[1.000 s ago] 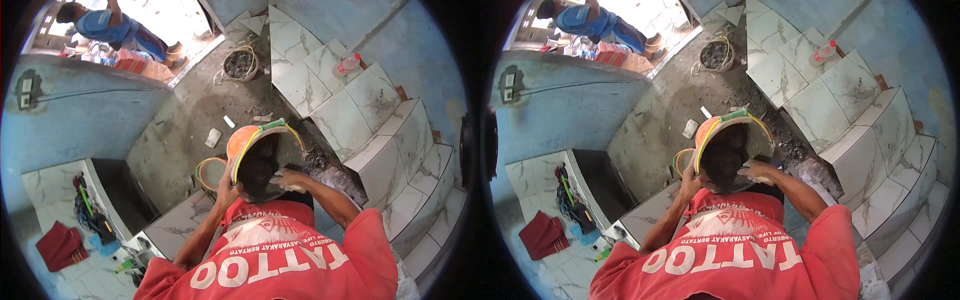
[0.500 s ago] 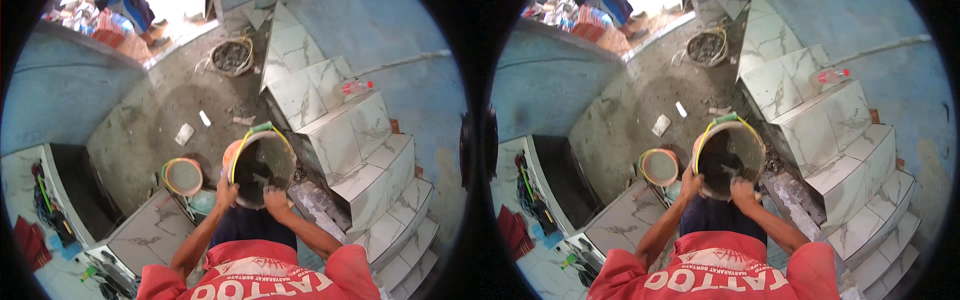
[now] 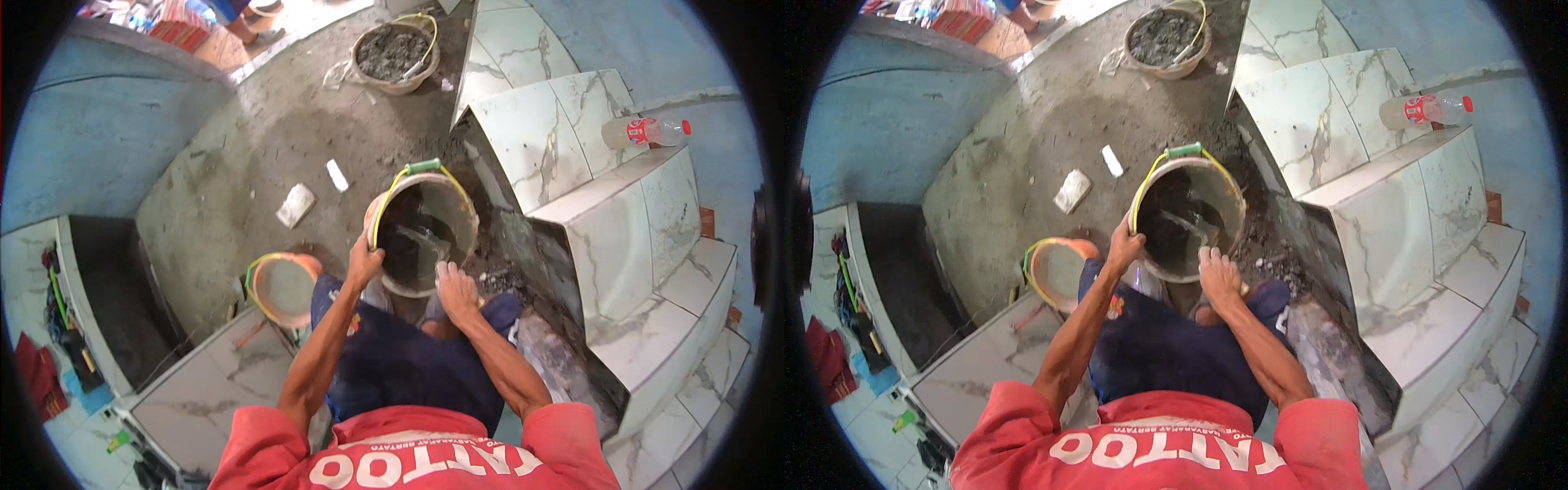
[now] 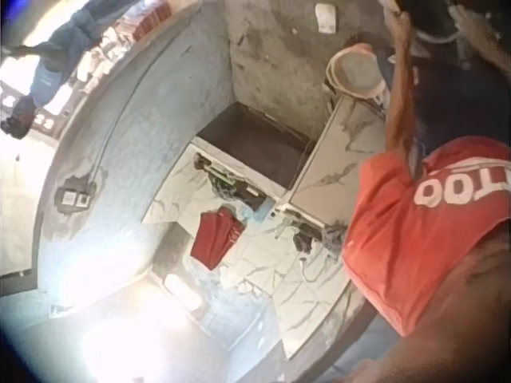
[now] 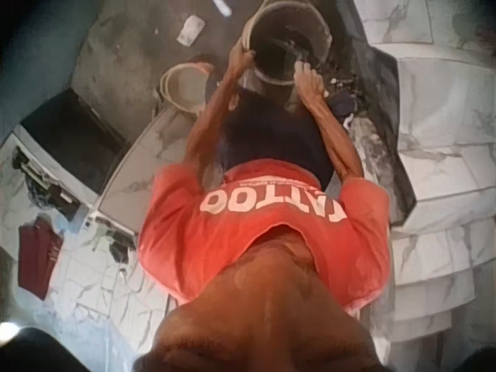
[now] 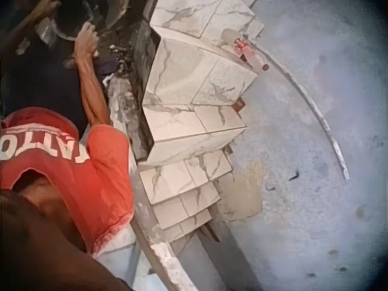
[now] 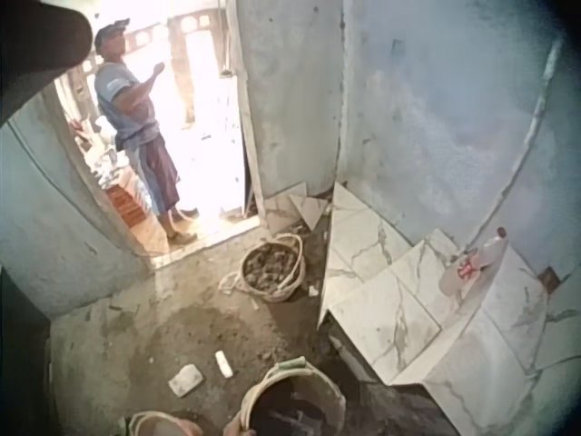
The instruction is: The person scoops cement from a bucket and spreads it onto a brick base using a trowel. The person then applies mortar to tiles and installs them onto the base by hand.
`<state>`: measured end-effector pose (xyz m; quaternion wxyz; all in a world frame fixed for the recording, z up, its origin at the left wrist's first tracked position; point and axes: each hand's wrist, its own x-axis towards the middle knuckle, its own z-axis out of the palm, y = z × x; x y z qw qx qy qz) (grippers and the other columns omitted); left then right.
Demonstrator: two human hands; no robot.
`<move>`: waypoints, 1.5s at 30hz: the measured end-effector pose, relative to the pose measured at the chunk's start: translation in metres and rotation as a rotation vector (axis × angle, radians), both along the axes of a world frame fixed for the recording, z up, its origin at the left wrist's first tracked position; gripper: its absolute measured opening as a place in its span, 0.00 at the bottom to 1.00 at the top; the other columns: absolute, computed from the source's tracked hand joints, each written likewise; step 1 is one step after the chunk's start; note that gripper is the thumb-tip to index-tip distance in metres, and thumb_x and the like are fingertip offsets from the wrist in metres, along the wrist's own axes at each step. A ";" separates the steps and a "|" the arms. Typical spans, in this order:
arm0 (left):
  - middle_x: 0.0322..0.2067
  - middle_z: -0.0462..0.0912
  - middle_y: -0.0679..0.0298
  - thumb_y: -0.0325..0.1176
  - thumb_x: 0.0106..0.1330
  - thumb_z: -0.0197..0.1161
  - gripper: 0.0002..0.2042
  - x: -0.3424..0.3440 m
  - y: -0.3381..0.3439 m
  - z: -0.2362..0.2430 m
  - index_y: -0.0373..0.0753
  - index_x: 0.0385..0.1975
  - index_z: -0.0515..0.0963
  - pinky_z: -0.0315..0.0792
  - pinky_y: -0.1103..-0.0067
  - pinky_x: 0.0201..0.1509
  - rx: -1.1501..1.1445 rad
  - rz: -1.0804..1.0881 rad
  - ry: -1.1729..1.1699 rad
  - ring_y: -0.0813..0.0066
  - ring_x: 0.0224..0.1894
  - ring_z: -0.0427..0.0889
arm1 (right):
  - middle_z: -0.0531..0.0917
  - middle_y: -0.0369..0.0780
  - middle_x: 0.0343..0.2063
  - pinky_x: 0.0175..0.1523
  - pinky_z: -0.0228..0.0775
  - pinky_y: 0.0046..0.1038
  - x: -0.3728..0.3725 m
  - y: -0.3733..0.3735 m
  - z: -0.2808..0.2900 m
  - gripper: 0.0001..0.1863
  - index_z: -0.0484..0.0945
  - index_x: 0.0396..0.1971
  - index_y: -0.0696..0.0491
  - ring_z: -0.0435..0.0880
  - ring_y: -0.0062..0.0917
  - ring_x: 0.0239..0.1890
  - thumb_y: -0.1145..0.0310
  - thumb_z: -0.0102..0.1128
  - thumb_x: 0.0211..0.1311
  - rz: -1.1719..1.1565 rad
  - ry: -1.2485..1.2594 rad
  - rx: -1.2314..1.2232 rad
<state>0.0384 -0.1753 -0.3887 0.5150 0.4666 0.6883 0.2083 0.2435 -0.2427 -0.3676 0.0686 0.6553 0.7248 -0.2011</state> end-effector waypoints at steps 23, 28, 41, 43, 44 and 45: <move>0.38 0.78 0.52 0.46 0.63 0.53 0.23 -0.038 0.069 -0.155 0.37 0.52 0.67 0.66 0.77 0.49 0.447 -0.105 -0.033 0.67 0.44 0.76 | 0.77 0.41 0.27 0.29 0.71 0.32 -0.010 0.059 -0.192 0.06 0.71 0.31 0.51 0.80 0.31 0.29 0.69 0.47 0.54 0.107 -0.131 0.109; 0.37 0.77 0.61 0.39 0.66 0.50 0.16 -0.023 0.061 -0.138 0.33 0.45 0.72 0.63 0.81 0.49 0.402 -0.053 -0.129 0.76 0.42 0.72 | 0.78 0.40 0.26 0.27 0.71 0.28 -0.039 0.051 -0.222 0.08 0.72 0.33 0.51 0.81 0.29 0.26 0.69 0.48 0.53 0.182 -0.205 0.200; 0.36 0.79 0.57 0.38 0.65 0.50 0.15 -0.013 0.043 -0.144 0.34 0.44 0.73 0.66 0.78 0.47 0.552 0.027 -0.057 0.73 0.40 0.76 | 0.78 0.43 0.24 0.29 0.74 0.34 -0.024 -0.005 -0.194 0.08 0.72 0.30 0.55 0.81 0.36 0.26 0.70 0.52 0.48 0.147 0.250 0.148; 0.38 0.79 0.57 0.39 0.65 0.51 0.16 -0.004 0.039 -0.142 0.34 0.45 0.73 0.65 0.78 0.49 0.564 0.057 -0.041 0.72 0.42 0.75 | 0.79 0.43 0.27 0.32 0.73 0.37 -0.008 -0.009 -0.189 0.11 0.73 0.31 0.53 0.80 0.38 0.28 0.65 0.55 0.47 0.066 0.308 0.066; 0.38 0.79 0.57 0.39 0.65 0.51 0.16 -0.007 0.037 -0.146 0.34 0.45 0.73 0.65 0.78 0.49 0.563 0.061 -0.046 0.72 0.42 0.75 | 0.79 0.43 0.27 0.32 0.73 0.37 -0.003 -0.014 -0.191 0.11 0.73 0.31 0.53 0.80 0.38 0.28 0.65 0.55 0.47 0.069 0.302 0.064; 0.38 0.79 0.56 0.39 0.64 0.51 0.16 -0.011 0.035 -0.148 0.34 0.45 0.73 0.65 0.78 0.49 0.536 0.081 -0.049 0.72 0.42 0.75 | 0.79 0.43 0.28 0.33 0.72 0.37 0.002 -0.020 -0.191 0.12 0.73 0.32 0.52 0.80 0.38 0.29 0.63 0.56 0.46 0.041 0.395 0.105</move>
